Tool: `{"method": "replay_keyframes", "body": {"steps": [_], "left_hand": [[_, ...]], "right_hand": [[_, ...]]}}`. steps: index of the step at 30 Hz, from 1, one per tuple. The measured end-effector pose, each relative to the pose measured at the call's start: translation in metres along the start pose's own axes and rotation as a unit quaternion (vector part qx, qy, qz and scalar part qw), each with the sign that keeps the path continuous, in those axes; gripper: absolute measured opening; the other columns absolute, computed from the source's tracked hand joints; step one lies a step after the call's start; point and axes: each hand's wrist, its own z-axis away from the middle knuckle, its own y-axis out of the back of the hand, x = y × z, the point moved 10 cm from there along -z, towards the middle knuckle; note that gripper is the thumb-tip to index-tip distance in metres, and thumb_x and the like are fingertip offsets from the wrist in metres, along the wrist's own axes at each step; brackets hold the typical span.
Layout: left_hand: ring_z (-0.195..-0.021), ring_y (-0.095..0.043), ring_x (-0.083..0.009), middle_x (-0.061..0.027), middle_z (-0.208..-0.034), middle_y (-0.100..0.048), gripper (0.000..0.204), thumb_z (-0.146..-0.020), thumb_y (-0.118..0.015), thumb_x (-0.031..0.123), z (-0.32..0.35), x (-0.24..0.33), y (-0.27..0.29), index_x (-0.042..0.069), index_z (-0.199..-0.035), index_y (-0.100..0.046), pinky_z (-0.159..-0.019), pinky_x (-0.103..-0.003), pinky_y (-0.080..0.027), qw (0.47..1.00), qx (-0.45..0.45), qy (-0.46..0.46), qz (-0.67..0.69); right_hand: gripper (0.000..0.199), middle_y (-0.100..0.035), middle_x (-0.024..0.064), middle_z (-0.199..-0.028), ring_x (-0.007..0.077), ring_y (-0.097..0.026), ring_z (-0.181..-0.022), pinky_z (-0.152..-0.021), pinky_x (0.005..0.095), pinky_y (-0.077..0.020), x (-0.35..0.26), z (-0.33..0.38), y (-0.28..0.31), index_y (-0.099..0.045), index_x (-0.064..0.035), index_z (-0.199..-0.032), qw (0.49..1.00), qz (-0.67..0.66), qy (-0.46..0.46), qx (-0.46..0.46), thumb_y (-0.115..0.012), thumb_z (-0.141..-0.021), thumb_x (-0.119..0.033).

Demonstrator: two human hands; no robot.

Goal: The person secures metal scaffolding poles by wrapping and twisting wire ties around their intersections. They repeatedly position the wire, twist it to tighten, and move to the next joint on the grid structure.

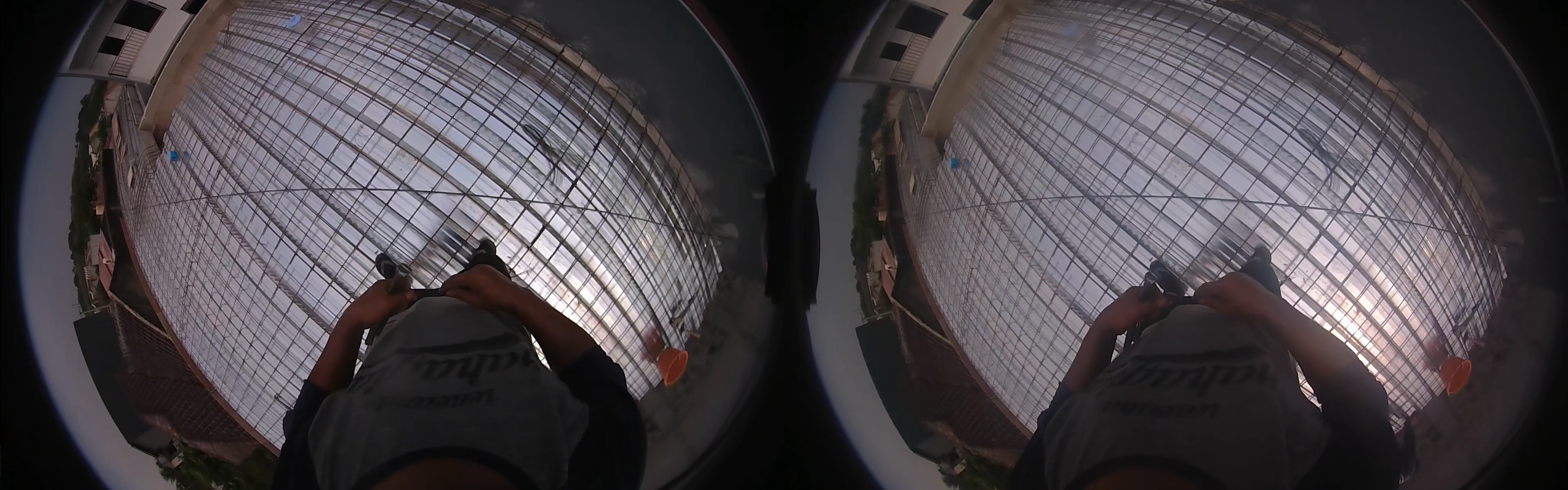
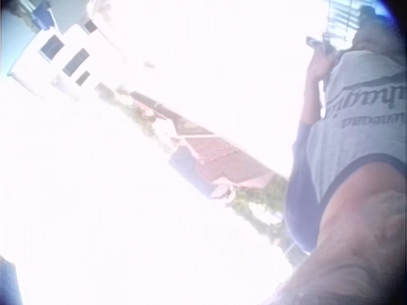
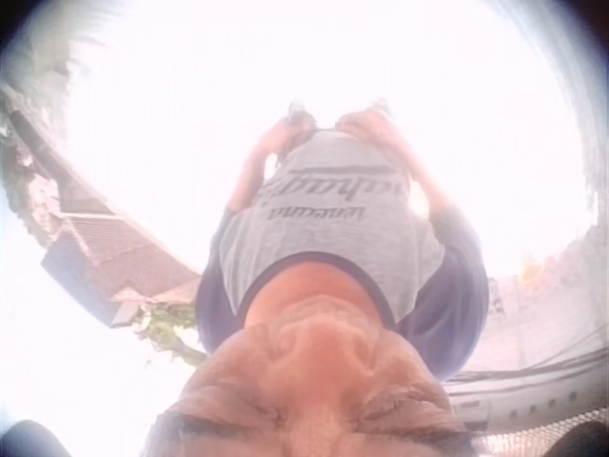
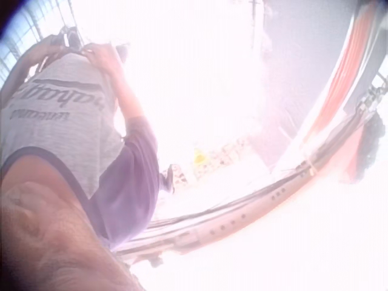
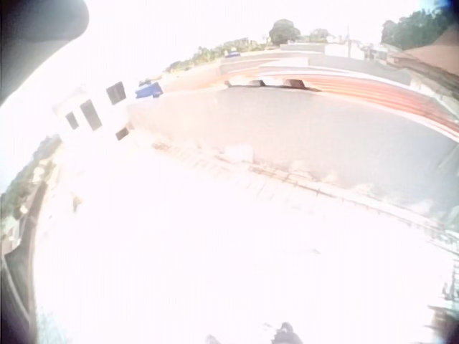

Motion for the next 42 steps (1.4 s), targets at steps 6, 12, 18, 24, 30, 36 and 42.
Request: {"method": "replay_keyframes", "body": {"steps": [6,12,18,24,30,36,42], "left_hand": [[-0.075,-0.058,-0.0137,-0.0040,-0.079,-0.062,0.036,-0.088,-0.059,0.037,0.025,-0.066,0.076,0.002,-0.096,-0.063,-0.065,-0.031,-0.047,0.999,-0.033,0.018,0.020],[-0.083,-0.062,-0.0199,-0.0094,-0.084,-0.065,0.036,-0.087,-0.061,0.034,0.062,-0.103,0.166,0.001,-0.104,-0.062,-0.075,-0.034,-0.048,0.997,0.074,0.012,-0.029],[-0.085,-0.063,-0.0203,-0.0107,-0.086,-0.067,0.037,-0.087,-0.061,0.034,0.074,-0.116,0.227,0.000,-0.102,-0.064,-0.077,-0.035,-0.048,0.994,0.073,-0.062,-0.053],[-0.087,-0.065,-0.0330,-0.0189,-0.092,-0.067,0.030,-0.085,-0.061,0.026,0.066,-0.105,0.253,0.006,-0.107,-0.064,-0.077,-0.040,-0.050,0.987,0.060,-0.061,-0.140],[-0.080,-0.063,-0.0355,-0.0160,-0.084,-0.065,0.037,-0.090,-0.053,0.041,0.038,-0.094,0.253,0.006,-0.095,-0.064,-0.072,-0.042,-0.049,0.962,0.008,-0.066,-0.266],[-0.083,-0.062,-0.0353,-0.0176,-0.086,-0.064,0.031,-0.092,-0.054,0.035,0.022,-0.055,0.252,0.006,-0.096,-0.064,-0.072,-0.043,-0.048,0.959,-0.049,-0.089,-0.265],[-0.084,-0.062,-0.0362,-0.0174,-0.088,-0.064,0.029,-0.091,-0.056,0.033,-0.012,-0.031,0.250,0.006,-0.099,-0.063,-0.073,-0.043,-0.048,0.954,-0.061,-0.049,-0.288]], "right_hand": [[0.023,-0.067,0.0136,-0.088,0.0330,-0.064,-0.082,-0.072,0.0438,-0.0486,-0.037,-0.085,-0.047,-0.067,-0.0118,-0.101,0.999,0.024,0.011,-0.040,-0.054,-0.089,-0.027],[0.024,-0.068,0.0119,-0.091,0.0331,-0.064,-0.086,-0.078,0.0443,-0.0490,-0.075,-0.159,-0.091,-0.067,-0.0131,-0.102,0.994,0.060,-0.081,-0.034,-0.053,-0.089,-0.028],[0.023,-0.068,0.0108,-0.093,0.0339,-0.064,-0.087,-0.080,0.0447,-0.0490,-0.101,-0.208,-0.110,-0.067,-0.0160,-0.103,0.985,0.067,-0.156,-0.030,-0.054,-0.088,-0.029],[0.023,-0.069,0.0096,-0.093,0.0309,-0.065,-0.086,-0.078,0.0423,-0.0502,-0.099,-0.225,-0.115,-0.068,-0.0160,-0.103,0.985,0.057,-0.162,0.030,-0.056,-0.088,-0.028],[0.016,-0.067,0.0152,-0.082,0.0306,-0.066,-0.077,-0.070,0.0380,-0.0505,-0.085,-0.239,-0.099,-0.068,-0.0063,-0.095,0.991,0.012,-0.125,0.044,-0.057,-0.087,-0.016],[0.018,-0.068,0.0138,-0.086,0.0264,-0.067,-0.083,-0.075,0.0370,-0.0500,-0.065,-0.272,-0.058,-0.069,-0.0061,-0.095,0.986,-0.059,-0.131,-0.082,-0.057,-0.087,-0.018],[0.022,-0.069,0.0130,-0.088,0.0282,-0.067,-0.084,-0.077,0.0365,-0.0507,-0.045,-0.288,-0.029,-0.070,-0.0079,-0.097,0.986,0.005,-0.044,-0.161,-0.058,-0.085,-0.022]]}}
